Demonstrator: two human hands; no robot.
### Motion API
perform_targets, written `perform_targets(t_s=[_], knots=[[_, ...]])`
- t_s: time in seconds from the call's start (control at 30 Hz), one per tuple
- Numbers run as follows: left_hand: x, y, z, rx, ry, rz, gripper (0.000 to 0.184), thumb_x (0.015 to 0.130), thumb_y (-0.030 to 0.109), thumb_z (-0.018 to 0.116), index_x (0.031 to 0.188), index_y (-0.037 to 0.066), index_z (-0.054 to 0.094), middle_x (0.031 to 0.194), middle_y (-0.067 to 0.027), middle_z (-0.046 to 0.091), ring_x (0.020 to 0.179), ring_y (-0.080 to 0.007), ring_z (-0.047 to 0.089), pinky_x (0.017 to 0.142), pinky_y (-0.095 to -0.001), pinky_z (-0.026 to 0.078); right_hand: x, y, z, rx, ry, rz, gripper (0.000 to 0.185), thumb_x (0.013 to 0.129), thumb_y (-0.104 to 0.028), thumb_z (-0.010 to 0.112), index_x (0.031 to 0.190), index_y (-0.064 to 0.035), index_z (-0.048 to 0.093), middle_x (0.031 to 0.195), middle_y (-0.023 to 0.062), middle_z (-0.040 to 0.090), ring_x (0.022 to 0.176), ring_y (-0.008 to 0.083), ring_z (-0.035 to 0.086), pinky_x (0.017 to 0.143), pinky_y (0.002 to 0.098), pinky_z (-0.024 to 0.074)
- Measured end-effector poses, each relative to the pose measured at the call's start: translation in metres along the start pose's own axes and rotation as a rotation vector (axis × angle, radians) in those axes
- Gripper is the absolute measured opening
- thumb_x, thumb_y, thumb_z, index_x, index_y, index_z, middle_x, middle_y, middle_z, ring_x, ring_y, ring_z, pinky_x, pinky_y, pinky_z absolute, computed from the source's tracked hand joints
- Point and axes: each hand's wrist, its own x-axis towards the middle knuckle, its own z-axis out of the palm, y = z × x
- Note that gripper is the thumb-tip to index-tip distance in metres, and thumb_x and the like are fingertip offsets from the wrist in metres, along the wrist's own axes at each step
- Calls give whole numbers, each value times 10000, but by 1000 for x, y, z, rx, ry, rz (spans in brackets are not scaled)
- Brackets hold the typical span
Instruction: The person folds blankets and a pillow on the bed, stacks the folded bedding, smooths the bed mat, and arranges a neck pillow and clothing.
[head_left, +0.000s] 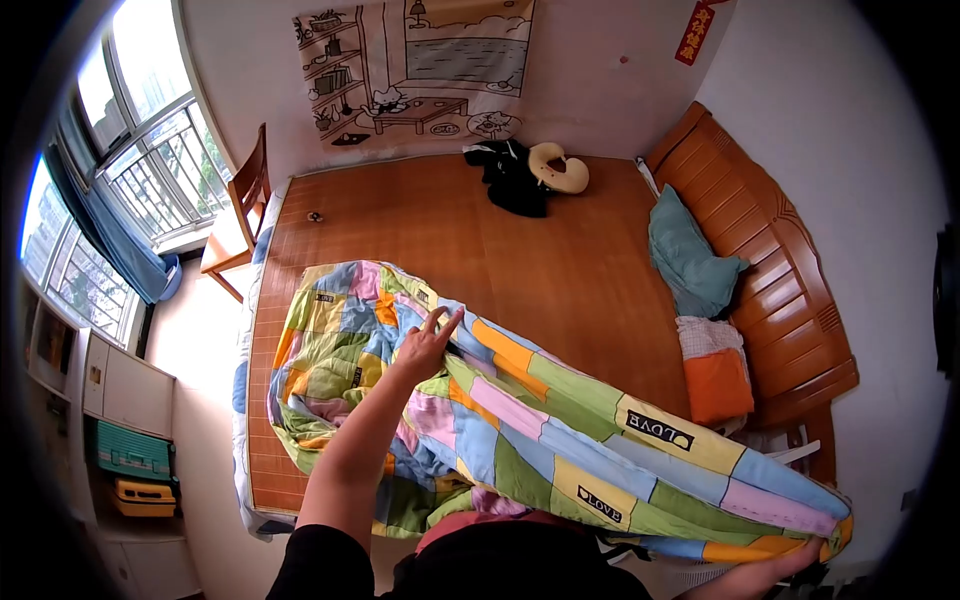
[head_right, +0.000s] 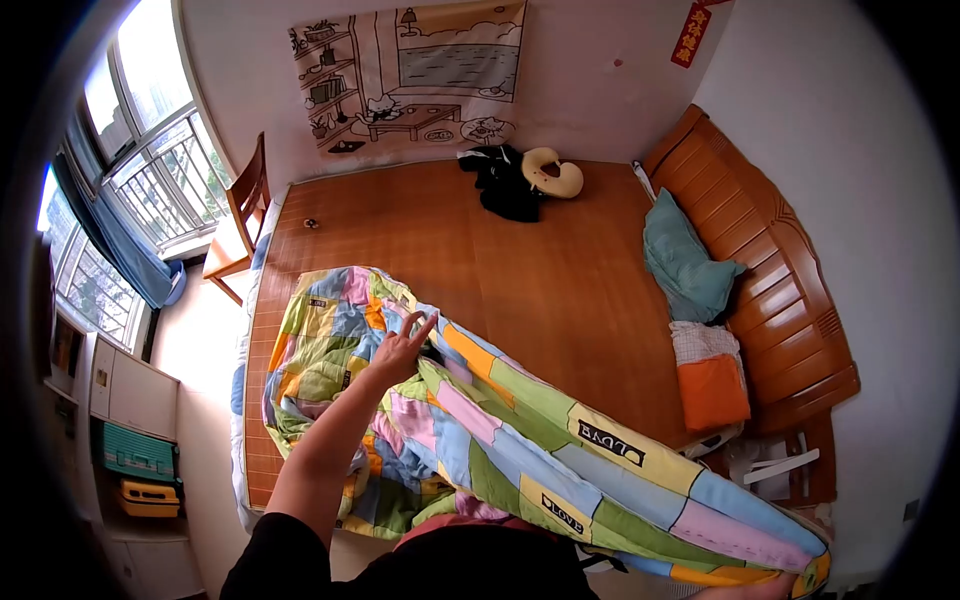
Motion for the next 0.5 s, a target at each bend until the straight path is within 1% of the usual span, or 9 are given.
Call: perform_targets(t_s=[0.07,0.13,0.17,0.2,0.23,0.33,0.4,0.47,0.5], knots=[[18,13,4,-48,-11,39,983,622,62,649,1421,283,119,1386,-170,243,895,-314,584,701,-405,458,7,-1,-15,-14,28,-8,550,893,-439,375,1056,72,498,1015,201,534,946,297,522,835,403,436],[33,31,-3,-93,-51,-60,871,621,89,658,1380,269,269,1324,-130,377,910,-300,581,763,-405,438,14,-4,-31,-32,48,-18,577,895,-459,357,1031,80,510,991,208,541,929,302,525,827,408,437],[41,28,4,-96,-53,-50,871,621,89,658,1380,269,269,1324,-130,377,910,-300,581,763,-405,438,18,-4,-38,-38,54,-22,591,896,-470,348,1018,84,516,979,211,544,921,305,526,823,411,437],[47,24,7,-64,-136,69,745,625,111,658,1304,245,381,1248,-93,459,919,-295,578,802,-406,416,17,-8,-38,-55,55,-28,606,897,-480,340,1005,88,523,967,215,548,912,307,528,819,413,437],[49,20,12,-32,-221,183,628,629,133,658,1229,222,493,1173,-57,541,929,-290,575,841,-407,394,18,-9,-34,-67,35,-35,545,892,-435,385,1059,71,498,1017,198,535,946,294,522,835,397,433],[33,17,-5,22,-161,258,400,642,182,655,1041,182,616,1040,0,613,951,-268,570,907,-392,351,21,-6,-6,-89,-48,-40,482,877,-301,521,1223,22,426,1167,148,498,1045,254,504,881,348,421],[16,1,-6,48,-30,327,358,654,195,646,1011,162,634,1041,-36,612,937,-261,577,938,-428,340,38,6,9,-195,-227,-21,485,882,-242,558,1270,7,411,1214,125,491,1065,228,500,901,323,405],[-2,-13,-16,-203,-286,245,344,657,189,640,996,132,638,987,-87,626,925,-266,580,968,-449,320,61,28,33,-346,-500,-51,424,898,-227,541,1237,7,444,1164,100,524,1015,200,513,880,314,398],[-14,-27,-11,-328,-240,245,340,656,156,624,989,86,630,914,-131,636,909,-298,580,939,-444,358,64,35,63,-390,-632,-99,390,904,-226,533,1211,6,467,1118,82,552,977,184,525,855,315,403]])
